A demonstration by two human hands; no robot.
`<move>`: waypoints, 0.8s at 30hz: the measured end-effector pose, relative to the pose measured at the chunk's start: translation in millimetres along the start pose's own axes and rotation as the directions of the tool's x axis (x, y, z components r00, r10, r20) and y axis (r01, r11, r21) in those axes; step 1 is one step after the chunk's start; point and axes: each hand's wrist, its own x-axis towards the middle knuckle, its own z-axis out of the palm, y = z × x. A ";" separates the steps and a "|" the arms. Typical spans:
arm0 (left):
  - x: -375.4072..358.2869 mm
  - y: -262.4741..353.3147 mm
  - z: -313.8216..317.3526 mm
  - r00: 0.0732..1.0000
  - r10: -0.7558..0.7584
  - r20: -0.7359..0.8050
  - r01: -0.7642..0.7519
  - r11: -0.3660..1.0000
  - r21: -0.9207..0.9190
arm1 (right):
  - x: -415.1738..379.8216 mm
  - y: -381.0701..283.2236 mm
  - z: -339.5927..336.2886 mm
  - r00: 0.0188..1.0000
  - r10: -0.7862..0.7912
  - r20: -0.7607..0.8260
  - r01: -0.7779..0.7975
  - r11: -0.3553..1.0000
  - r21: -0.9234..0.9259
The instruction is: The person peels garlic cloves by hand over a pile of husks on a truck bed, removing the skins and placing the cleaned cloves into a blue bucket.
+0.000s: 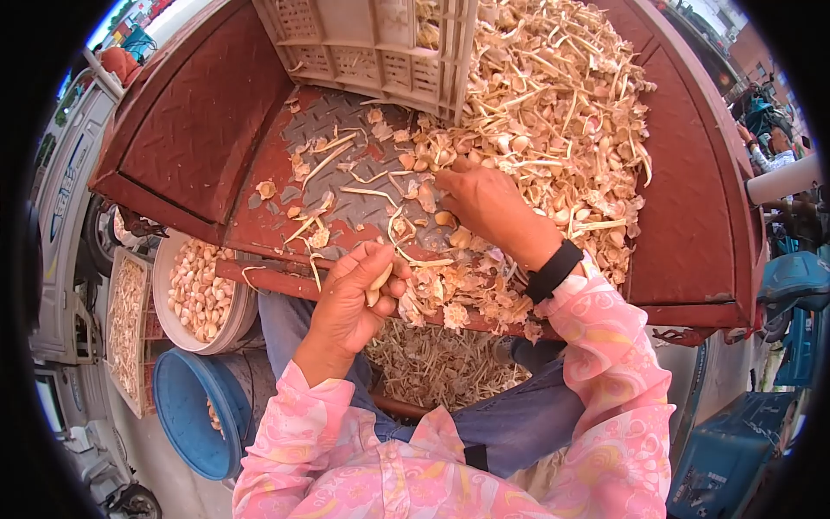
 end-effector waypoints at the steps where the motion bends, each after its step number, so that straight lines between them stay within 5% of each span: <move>1: 2.1 -2.1 -2.5 0.999 0.047 -0.005 -0.047 0.998 0.047 | -1.6 -3.6 -4.2 0.998 0.059 -0.006 -0.057 0.986 0.157; 3: 8.4 -6.7 0.9 0.990 0.142 -0.003 -0.140 0.977 0.163 | -13.3 -18.6 -14.5 0.984 0.177 0.014 -0.163 0.874 0.458; 6: 13.2 -16.2 11.5 0.983 0.179 0.033 -0.182 0.957 0.227 | -31.8 -40.9 -10.7 0.930 0.330 0.162 -0.309 0.462 0.831; 10: 12.1 -19.5 12.1 0.985 0.173 0.012 -0.172 0.969 0.177 | -41.6 -56.9 -21.9 0.934 0.304 0.190 -0.336 0.559 0.758; 11: 11.8 -19.1 11.1 0.988 0.157 0.009 -0.156 0.973 0.171 | -42.8 -54.9 -26.2 0.984 0.142 0.109 -0.179 0.745 0.642; 14: 8.1 -18.9 8.1 0.993 0.118 -0.025 -0.113 0.982 0.151 | -49.5 -62.9 -23.5 1.000 0.009 -0.025 0.000 0.944 0.331; 21: 4.4 -24.7 12.9 0.991 0.129 -0.041 -0.121 0.980 0.161 | -55.2 -69.4 -24.9 0.991 -0.136 0.014 0.137 0.989 -0.062; 24: 3.4 -29.1 11.9 0.991 0.136 -0.005 -0.133 0.977 0.168 | -53.2 -68.2 -22.3 0.991 -0.125 0.052 0.130 0.988 -0.086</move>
